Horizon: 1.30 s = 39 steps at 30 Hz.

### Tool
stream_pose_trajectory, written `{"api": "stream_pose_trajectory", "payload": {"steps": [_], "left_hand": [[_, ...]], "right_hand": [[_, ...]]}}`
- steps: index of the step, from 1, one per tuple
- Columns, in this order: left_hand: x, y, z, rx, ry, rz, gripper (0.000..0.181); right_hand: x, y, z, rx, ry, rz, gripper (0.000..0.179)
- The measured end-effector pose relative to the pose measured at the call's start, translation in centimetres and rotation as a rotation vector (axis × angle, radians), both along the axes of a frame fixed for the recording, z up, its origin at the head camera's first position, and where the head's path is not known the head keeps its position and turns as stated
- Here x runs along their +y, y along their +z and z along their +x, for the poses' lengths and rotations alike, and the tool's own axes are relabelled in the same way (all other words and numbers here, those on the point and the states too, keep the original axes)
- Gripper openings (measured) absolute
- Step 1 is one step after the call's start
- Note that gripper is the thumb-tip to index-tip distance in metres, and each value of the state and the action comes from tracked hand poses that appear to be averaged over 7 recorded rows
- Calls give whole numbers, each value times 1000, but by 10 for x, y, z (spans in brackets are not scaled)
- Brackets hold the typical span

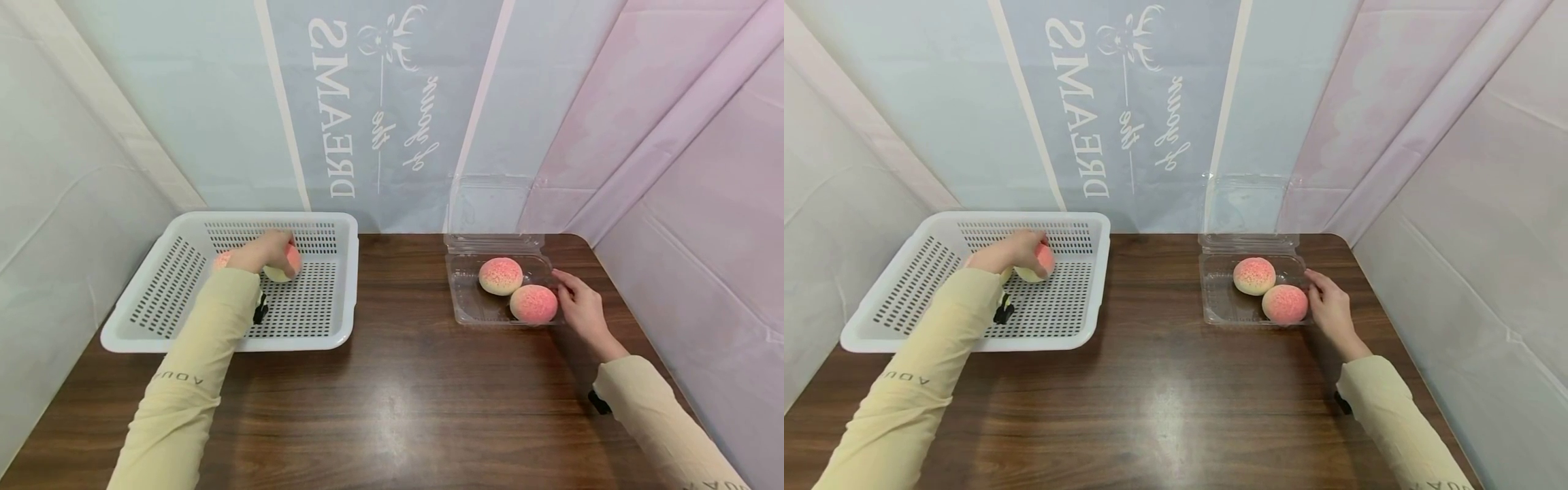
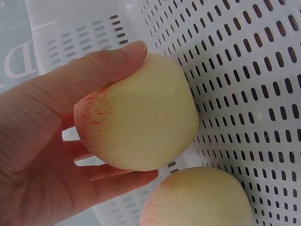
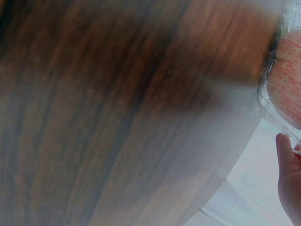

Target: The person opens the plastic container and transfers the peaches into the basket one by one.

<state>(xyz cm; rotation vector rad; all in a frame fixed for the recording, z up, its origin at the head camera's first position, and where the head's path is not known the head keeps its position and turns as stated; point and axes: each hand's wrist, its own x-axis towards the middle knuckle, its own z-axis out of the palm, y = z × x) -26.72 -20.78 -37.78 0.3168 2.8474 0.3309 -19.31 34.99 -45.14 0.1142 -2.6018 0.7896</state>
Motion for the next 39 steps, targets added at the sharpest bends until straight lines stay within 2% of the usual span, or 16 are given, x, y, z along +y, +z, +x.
{"api": "stream_pose_trajectory", "payload": {"steps": [2, 7, 18, 29, 34, 39], "left_hand": [[2, 4, 4, -19, 17, -7, 59], [3, 6, 10, -14, 0, -10, 59], [3, 10, 6, -54, 12, 36, 60], [0, 15, 7, -156, 64, 133, 62], [2, 18, 8, -137, 38, 117, 59], [4, 21, 8, -89, -4, 100, 55]], "right_hand": [[0, 0, 0, 4, 2, -1, 31], [0, 0, 1, 2, -1, -3, 31], [-2, 1, 0, 18, 2, 17, 30], [-1, 1, -2, 27, 5, 15, 29], [-2, 1, -1, 26, 6, 9, 29], [-3, 2, 0, 26, 10, 8, 29]]}}
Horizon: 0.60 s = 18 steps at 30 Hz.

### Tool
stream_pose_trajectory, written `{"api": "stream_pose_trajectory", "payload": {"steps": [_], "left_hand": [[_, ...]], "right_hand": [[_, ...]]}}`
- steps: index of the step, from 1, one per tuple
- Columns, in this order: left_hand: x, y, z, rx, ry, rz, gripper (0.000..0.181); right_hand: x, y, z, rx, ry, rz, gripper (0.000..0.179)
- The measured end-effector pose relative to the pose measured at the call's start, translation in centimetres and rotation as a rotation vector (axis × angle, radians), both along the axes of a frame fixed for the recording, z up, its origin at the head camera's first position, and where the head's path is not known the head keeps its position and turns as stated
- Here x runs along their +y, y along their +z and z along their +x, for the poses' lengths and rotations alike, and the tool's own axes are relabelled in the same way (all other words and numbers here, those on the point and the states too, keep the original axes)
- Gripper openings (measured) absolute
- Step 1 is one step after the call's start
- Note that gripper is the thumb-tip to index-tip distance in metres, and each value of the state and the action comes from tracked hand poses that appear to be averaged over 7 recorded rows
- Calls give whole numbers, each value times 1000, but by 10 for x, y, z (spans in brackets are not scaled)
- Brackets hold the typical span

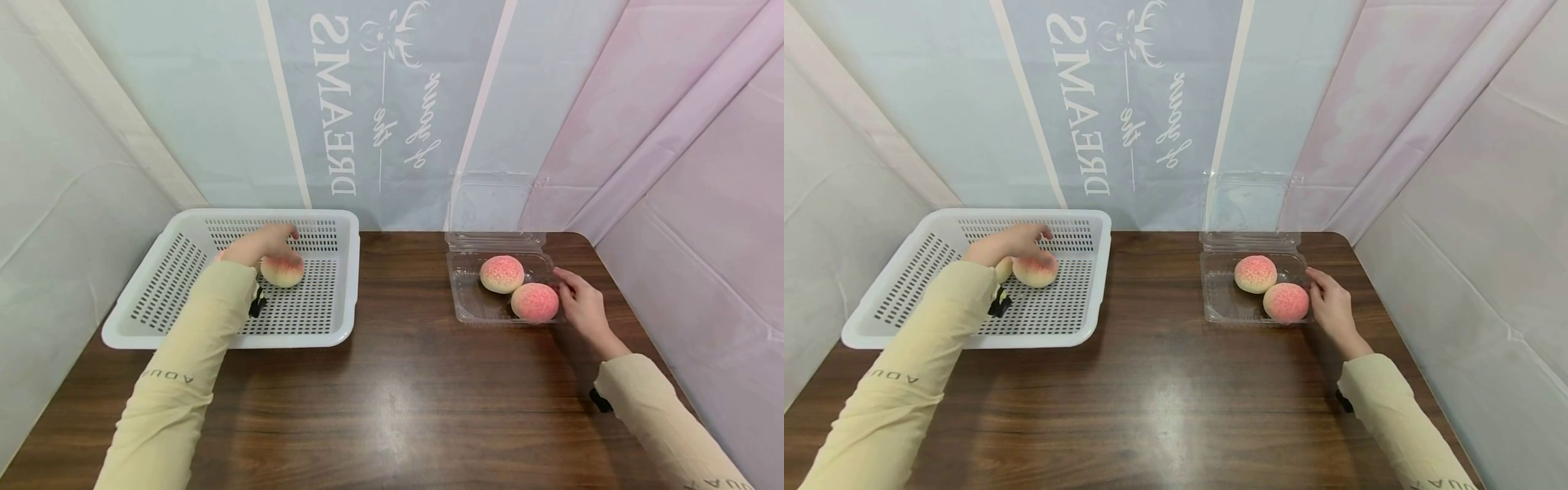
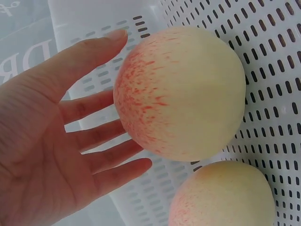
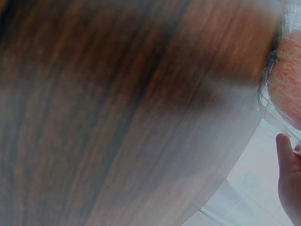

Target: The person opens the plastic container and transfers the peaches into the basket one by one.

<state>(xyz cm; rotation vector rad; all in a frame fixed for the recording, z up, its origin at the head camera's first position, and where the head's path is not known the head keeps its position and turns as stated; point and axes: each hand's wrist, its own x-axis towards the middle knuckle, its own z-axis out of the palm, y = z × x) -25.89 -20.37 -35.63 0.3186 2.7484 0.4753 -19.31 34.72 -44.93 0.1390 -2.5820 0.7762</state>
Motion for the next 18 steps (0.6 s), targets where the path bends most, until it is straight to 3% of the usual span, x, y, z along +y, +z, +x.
{"api": "stream_pose_trajectory", "payload": {"steps": [18], "left_hand": [[9, 9, -4, 109, -99, -1, 49]], "right_hand": [[0, 1, -2, -2, -3, -1, 29]]}}
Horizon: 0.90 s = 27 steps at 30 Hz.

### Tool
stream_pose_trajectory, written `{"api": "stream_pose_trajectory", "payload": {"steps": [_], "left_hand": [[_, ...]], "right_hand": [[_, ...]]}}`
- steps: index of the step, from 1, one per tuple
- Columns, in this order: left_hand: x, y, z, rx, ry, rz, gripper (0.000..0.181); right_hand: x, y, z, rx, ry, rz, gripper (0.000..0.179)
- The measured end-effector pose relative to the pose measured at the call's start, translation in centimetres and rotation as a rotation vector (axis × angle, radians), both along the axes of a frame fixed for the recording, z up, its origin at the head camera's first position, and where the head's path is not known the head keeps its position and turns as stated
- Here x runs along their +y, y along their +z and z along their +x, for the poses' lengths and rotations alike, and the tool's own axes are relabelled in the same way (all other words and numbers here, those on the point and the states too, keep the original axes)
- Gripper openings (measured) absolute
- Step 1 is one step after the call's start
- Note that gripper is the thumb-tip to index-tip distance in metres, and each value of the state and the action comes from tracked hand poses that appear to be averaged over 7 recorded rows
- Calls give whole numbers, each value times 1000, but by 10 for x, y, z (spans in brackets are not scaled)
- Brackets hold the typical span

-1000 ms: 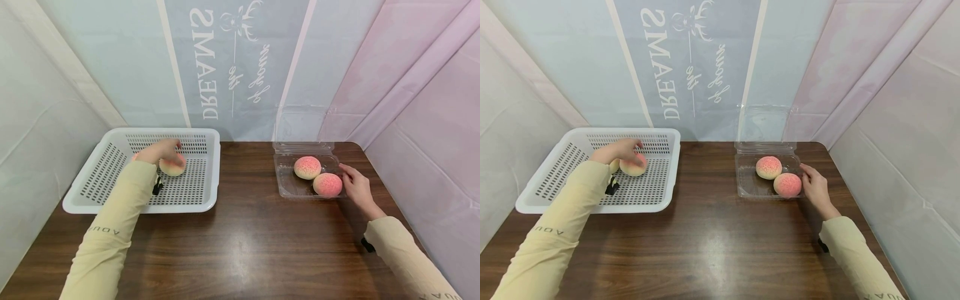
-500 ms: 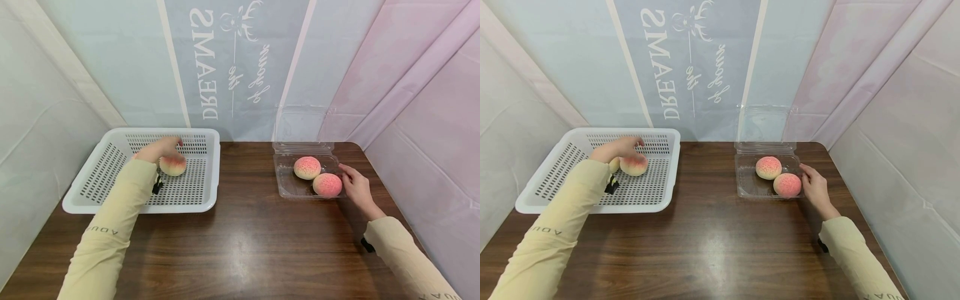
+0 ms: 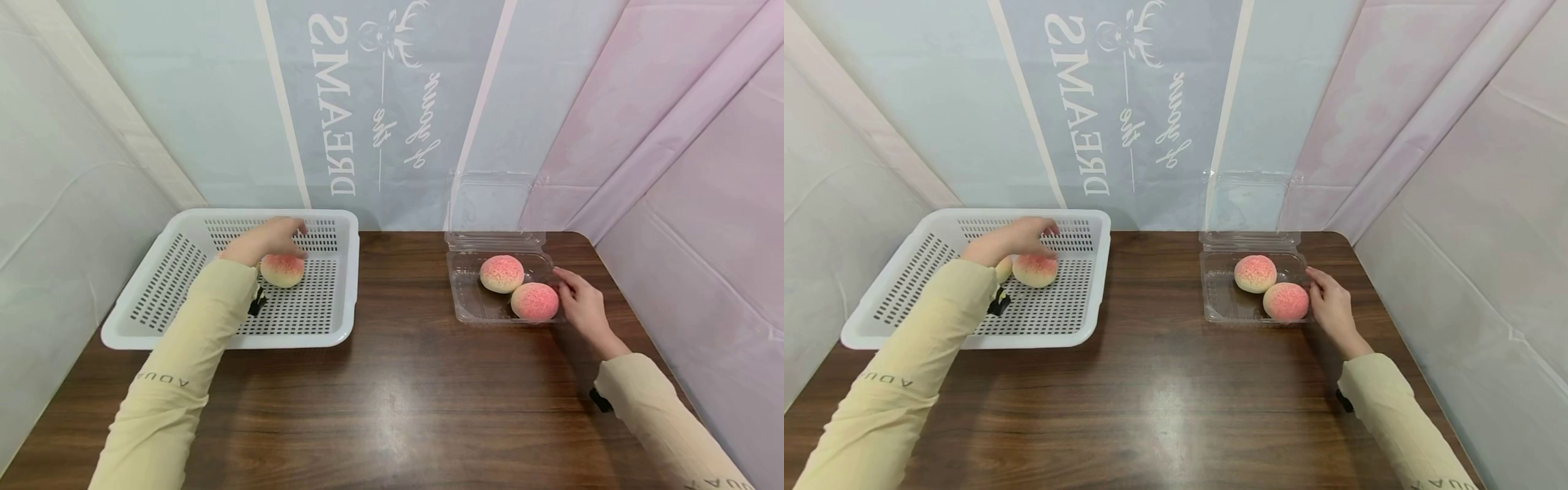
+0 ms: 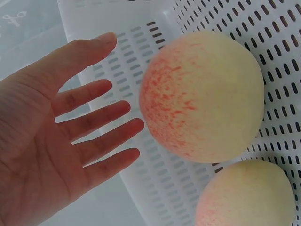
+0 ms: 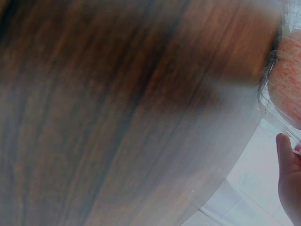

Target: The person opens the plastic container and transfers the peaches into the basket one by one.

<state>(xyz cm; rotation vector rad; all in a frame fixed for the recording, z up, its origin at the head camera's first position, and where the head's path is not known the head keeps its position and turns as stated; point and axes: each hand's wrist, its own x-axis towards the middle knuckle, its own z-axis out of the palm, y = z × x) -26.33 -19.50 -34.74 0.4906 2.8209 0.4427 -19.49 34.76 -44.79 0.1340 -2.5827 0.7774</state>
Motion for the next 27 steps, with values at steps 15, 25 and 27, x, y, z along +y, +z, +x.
{"api": "stream_pose_trajectory", "payload": {"steps": [15, 25, 27], "left_hand": [[16, 14, 2, 49, -66, -37, 53], [29, 21, 4, 61, -84, -79, 53], [31, 22, 5, 61, -88, -81, 52]], "right_hand": [[0, 2, 0, -20, -9, 5, 30], [0, 2, 1, -9, -4, 2, 29], [0, 2, 1, -10, -5, 5, 29]]}}
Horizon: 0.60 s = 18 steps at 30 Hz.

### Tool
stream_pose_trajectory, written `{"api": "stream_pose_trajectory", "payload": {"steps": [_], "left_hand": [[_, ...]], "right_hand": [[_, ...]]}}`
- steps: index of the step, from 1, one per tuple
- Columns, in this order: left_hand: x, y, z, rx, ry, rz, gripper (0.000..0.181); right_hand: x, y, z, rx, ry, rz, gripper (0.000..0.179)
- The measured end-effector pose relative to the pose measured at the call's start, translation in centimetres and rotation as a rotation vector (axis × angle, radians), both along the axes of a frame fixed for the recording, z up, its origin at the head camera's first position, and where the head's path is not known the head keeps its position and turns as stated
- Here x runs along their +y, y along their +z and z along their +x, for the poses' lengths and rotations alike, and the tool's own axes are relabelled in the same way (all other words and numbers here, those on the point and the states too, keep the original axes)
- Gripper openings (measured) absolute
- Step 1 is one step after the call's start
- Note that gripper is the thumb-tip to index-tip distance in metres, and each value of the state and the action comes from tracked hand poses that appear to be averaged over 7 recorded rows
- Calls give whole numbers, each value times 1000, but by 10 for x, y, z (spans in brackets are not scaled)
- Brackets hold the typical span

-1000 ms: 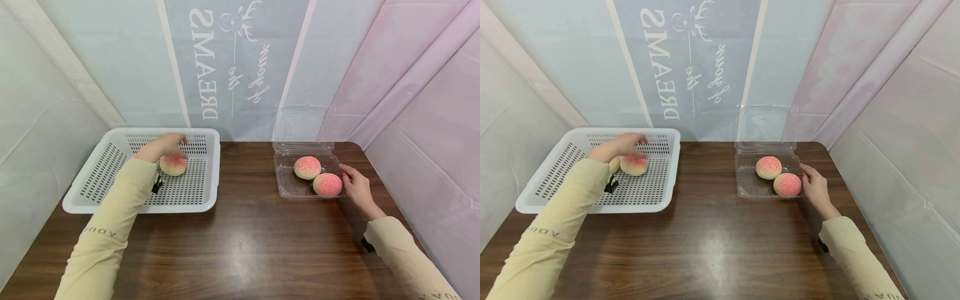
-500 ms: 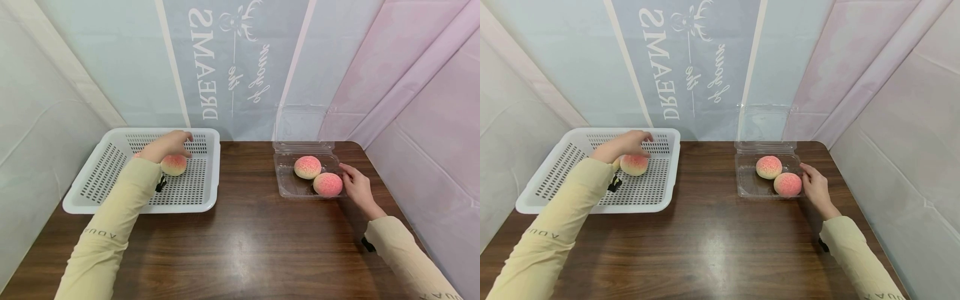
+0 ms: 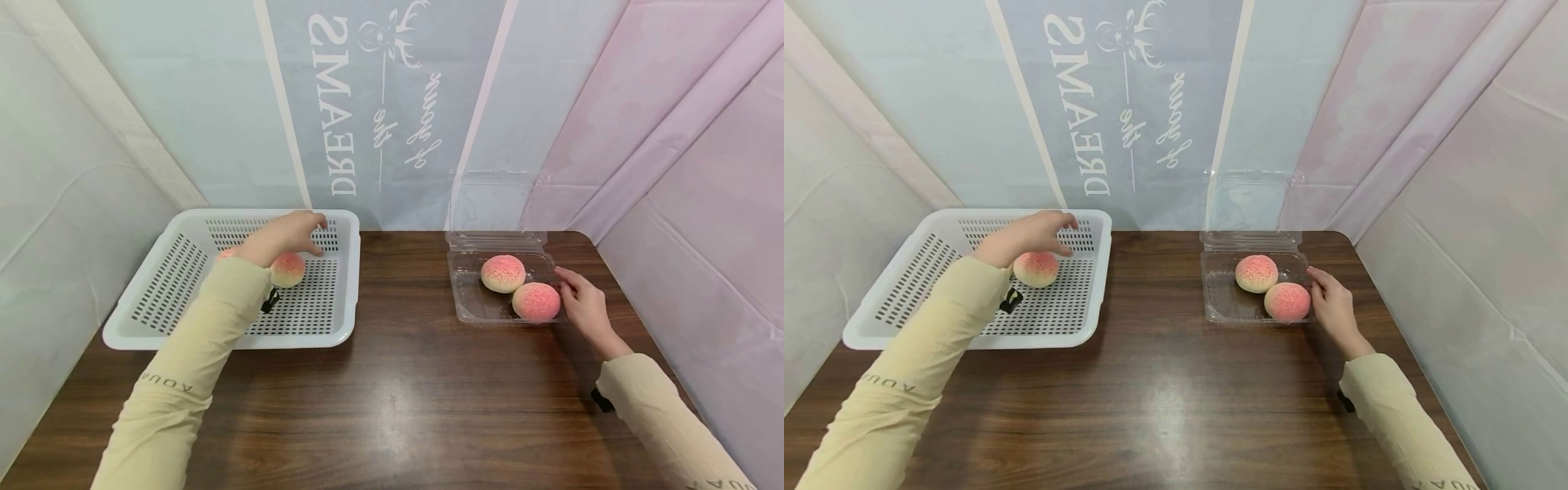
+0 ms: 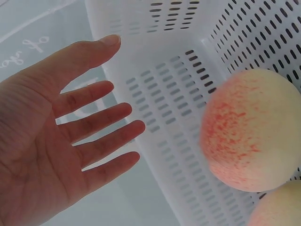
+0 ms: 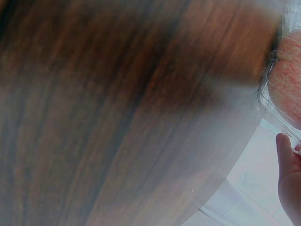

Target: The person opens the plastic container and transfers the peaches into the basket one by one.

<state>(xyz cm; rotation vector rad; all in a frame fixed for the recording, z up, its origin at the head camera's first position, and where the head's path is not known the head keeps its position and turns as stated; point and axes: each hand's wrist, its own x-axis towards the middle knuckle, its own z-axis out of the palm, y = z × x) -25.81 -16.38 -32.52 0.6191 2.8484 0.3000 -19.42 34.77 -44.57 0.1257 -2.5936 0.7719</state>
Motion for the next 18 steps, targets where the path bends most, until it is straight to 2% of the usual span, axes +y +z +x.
{"api": "stream_pose_trajectory", "payload": {"steps": [8, 18], "left_hand": [[8, 3, 0, 13, -17, -6, 51], [18, 8, 0, 10, -4, -39, 52]], "right_hand": [[1, 0, 0, 2, 1, 2, 29], [0, 0, 0, 17, 3, 6, 29]]}}
